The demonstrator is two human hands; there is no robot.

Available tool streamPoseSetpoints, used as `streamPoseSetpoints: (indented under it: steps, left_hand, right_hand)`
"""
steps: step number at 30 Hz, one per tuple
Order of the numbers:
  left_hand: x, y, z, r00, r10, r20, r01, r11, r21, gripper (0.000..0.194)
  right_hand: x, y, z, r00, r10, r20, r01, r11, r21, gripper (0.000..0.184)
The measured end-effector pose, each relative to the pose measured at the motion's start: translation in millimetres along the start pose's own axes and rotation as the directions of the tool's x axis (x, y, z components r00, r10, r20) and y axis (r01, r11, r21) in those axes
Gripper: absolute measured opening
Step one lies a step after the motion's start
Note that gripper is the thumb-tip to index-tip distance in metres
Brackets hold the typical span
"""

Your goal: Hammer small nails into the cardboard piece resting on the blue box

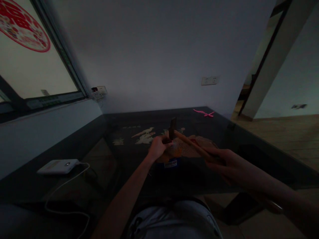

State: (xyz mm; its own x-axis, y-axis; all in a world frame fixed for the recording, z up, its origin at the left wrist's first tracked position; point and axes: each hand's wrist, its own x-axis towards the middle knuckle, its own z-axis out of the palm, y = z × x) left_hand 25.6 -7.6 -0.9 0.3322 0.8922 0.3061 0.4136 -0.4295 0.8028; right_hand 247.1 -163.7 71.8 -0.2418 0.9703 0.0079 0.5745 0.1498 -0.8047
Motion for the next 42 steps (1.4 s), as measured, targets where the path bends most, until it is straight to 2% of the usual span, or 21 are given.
streamPoseSetpoints:
  steps: [6, 10, 12, 16, 22, 28, 34, 36, 40, 42]
  left_hand:
    - [0.8, -1.0, 1.2, 1.0, 0.012, -0.02, -0.013, 1.0, -0.015, 0.005]
    - [0.5, -0.3, -0.1, 1.0, -0.002, -0.006, 0.002, 1.0, -0.005, 0.006]
    - [0.5, 0.2, -0.1, 1.0, -0.004, 0.0, 0.004, 1.0, -0.007, 0.006]
    - [0.8, 0.8, 1.1, 1.0, 0.003, -0.008, -0.003, 0.999, -0.043, 0.004]
    - [-0.1, 2.5, 0.1, 0.999, -0.035, 0.002, 0.035, 0.999, -0.026, 0.006]
    - [-0.7, 5.6, 0.6, 1.0, 0.001, -0.01, -0.001, 0.998, -0.056, 0.003]
    - [-0.4, 3.0, -1.1, 1.0, -0.027, -0.001, 0.027, 1.0, 0.01, 0.007]
    - [-0.6, 3.3, -1.2, 1.0, -0.013, -0.004, 0.013, 1.0, 0.014, 0.007]
    - [-0.8, 5.5, -0.4, 1.0, -0.001, -0.009, 0.001, 1.0, -0.017, 0.004]
    - [-0.6, 5.0, -0.2, 1.0, -0.009, -0.008, 0.009, 1.0, -0.018, 0.004]
  right_hand:
    - [-3.7, -7.4, -2.6, 0.998, -0.056, -0.04, 0.058, 0.996, 0.062, 0.053]
    - [-0.8, -5.0, 0.1, 0.999, 0.01, 0.03, -0.012, 0.998, 0.065, 0.052]
    - [-1.9, -4.4, 0.1, 0.999, 0.037, 0.015, -0.037, 0.997, 0.07, 0.053]
    - [-6.1, -6.1, -1.4, 0.998, 0.018, -0.064, -0.011, 0.994, 0.107, 0.051]
    - [-4.1, -3.5, 3.9, 0.999, 0.047, -0.005, -0.047, 0.997, 0.059, 0.051]
    - [-8.8, -5.9, -0.2, 0.999, 0.016, -0.032, -0.014, 0.998, 0.062, 0.054]
    - [-3.2, 1.3, 2.2, 0.999, 0.025, 0.04, -0.025, 1.0, 0.013, 0.051]
    - [-3.5, 0.5, 1.1, 1.0, 0.021, 0.012, -0.021, 1.0, -0.003, 0.052]
    - [-5.1, -4.2, -2.3, 0.997, -0.063, -0.047, 0.064, 0.998, 0.014, 0.05]
    - [-4.1, -4.1, -1.9, 0.998, -0.05, -0.032, 0.05, 0.999, 0.016, 0.049]
